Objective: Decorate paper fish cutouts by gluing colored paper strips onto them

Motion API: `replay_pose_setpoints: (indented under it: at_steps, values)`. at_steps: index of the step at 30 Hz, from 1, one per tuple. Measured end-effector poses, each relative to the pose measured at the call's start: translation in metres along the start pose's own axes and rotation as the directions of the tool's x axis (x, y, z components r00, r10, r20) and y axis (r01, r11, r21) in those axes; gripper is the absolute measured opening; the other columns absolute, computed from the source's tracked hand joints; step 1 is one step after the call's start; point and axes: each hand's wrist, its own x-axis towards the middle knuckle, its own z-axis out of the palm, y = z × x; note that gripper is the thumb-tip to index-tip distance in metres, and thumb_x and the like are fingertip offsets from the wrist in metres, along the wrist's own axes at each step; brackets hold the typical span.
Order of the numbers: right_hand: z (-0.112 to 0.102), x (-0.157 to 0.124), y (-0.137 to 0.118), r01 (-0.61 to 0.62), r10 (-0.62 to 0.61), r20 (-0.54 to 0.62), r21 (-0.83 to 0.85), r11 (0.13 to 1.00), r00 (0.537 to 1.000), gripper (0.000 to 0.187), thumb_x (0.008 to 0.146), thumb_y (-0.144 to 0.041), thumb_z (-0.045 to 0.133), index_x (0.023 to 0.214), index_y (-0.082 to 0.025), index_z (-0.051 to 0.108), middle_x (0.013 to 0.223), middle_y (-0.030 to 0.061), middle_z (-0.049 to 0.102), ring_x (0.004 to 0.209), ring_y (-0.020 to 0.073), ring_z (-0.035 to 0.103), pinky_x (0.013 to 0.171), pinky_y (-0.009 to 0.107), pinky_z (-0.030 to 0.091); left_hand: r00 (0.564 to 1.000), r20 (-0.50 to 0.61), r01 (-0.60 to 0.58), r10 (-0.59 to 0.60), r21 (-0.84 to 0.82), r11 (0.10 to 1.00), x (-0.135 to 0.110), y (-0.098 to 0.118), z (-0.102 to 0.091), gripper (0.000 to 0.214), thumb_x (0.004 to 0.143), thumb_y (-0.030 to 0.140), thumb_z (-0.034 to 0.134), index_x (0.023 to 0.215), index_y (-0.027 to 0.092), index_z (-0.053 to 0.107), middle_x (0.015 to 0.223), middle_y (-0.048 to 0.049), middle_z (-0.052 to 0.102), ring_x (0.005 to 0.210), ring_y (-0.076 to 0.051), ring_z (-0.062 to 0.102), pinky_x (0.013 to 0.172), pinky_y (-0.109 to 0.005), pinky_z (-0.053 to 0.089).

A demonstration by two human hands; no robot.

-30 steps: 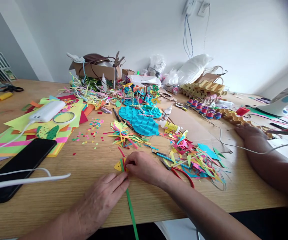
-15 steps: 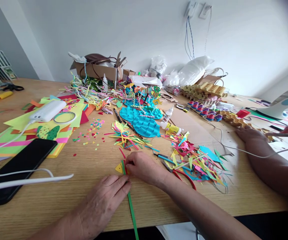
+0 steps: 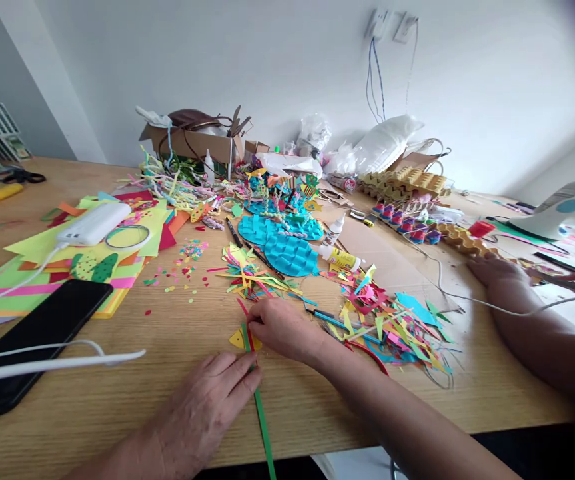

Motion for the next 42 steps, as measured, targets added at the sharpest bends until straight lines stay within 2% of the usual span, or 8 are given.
replay_pose_setpoints:
  at_steps: [5,8,14,18,22,26,35,42]
  values:
    - [-0.007,0.01,0.004,-0.05,0.05,-0.109,0.006,0.999,0.993,0.025,0.08,-0.016,0.044,0.082,-0.017,0.068,0.084,0.0055,0.069,0.076,0.0156,0.06,0.061,0.023,0.036,1.0,0.007,-0.012,0.012,0.0,1.0,-0.001,0.0,0.002,0.039,0.086,0.0,0.028,0.108,0.013,0.058,0.107,-0.0075,0.065,0.091,-0.019,0.059,0.076,-0.032,0.053]
    - [-0.017,0.0,0.007,-0.048,0.051,-0.19,0.022,0.999,0.98,0.023,0.082,-0.016,0.044,0.087,-0.019,0.066,0.088,0.0041,0.067,0.08,0.0147,0.059,0.064,0.022,0.037,1.0,0.013,0.008,-0.007,-0.054,0.998,-0.004,-0.003,0.002,0.047,0.079,-0.005,0.028,0.112,0.014,0.056,0.112,-0.0058,0.063,0.096,-0.018,0.058,0.081,-0.031,0.053]
    - [-0.008,-0.063,0.008,-0.005,0.008,-0.245,0.012,1.0,0.969,0.014,0.084,-0.014,0.049,0.081,-0.018,0.062,0.082,0.0035,0.062,0.071,0.0138,0.057,0.061,0.023,0.039,0.986,0.041,0.169,-0.164,-0.249,0.954,-0.011,-0.026,-0.011,0.054,0.075,-0.003,0.029,0.115,0.021,0.057,0.112,-0.0016,0.062,0.103,-0.013,0.056,0.089,-0.025,0.049]
    - [0.012,-0.106,-0.003,0.229,-0.226,-0.183,-0.003,0.973,0.957,0.014,0.085,-0.013,0.047,0.092,-0.017,0.059,0.087,0.0043,0.061,0.076,0.0146,0.056,0.065,0.024,0.043,0.997,0.054,0.061,-0.053,-0.171,0.983,-0.01,-0.04,-0.017,0.051,0.077,-0.003,0.03,0.115,0.018,0.058,0.113,-0.0033,0.062,0.107,-0.018,0.052,0.091,-0.032,0.048]
    - [0.032,-0.129,-0.008,0.433,-0.459,-0.237,-0.156,0.888,0.856,0.023,0.089,-0.019,0.045,0.11,-0.02,0.055,0.106,0.0075,0.061,0.095,0.0205,0.054,0.075,0.031,0.044,0.997,0.056,-0.038,0.047,-0.142,0.989,-0.006,-0.047,-0.013,0.046,0.081,0.0,0.032,0.117,0.016,0.056,0.116,-0.0046,0.061,0.111,-0.019,0.048,0.095,-0.033,0.044]
    - [0.052,-0.133,-0.006,0.431,-0.518,-0.375,-0.293,0.853,0.769,0.027,0.093,-0.017,0.038,0.114,-0.021,0.053,0.109,0.0076,0.062,0.104,0.0212,0.052,0.078,0.035,0.043,0.999,0.036,-0.034,0.041,-0.183,0.982,-0.003,-0.05,-0.006,0.045,0.081,-0.001,0.03,0.113,0.014,0.057,0.114,-0.0057,0.061,0.111,-0.017,0.049,0.095,-0.031,0.044]
    - [0.078,-0.119,-0.013,0.469,-0.449,-0.605,-0.138,0.872,0.657,0.02,0.092,-0.017,0.039,0.089,-0.013,0.059,0.083,0.0062,0.066,0.076,0.0161,0.057,0.065,0.029,0.043,0.985,0.068,-0.155,0.156,-0.019,0.988,-0.005,-0.055,0.0,0.044,0.084,-0.001,0.029,0.115,0.015,0.057,0.116,-0.0055,0.061,0.11,-0.019,0.049,0.096,-0.032,0.043]
    - [0.074,-0.123,-0.013,0.409,-0.212,-0.64,0.174,0.896,0.738,0.015,0.087,-0.013,0.046,0.093,-0.019,0.058,0.086,0.0045,0.066,0.072,0.0126,0.059,0.065,0.023,0.047,0.973,0.07,-0.223,0.219,0.053,0.973,-0.004,-0.056,0.0,0.041,0.086,0.001,0.031,0.116,0.014,0.056,0.115,-0.006,0.062,0.107,-0.021,0.051,0.09,-0.034,0.046]
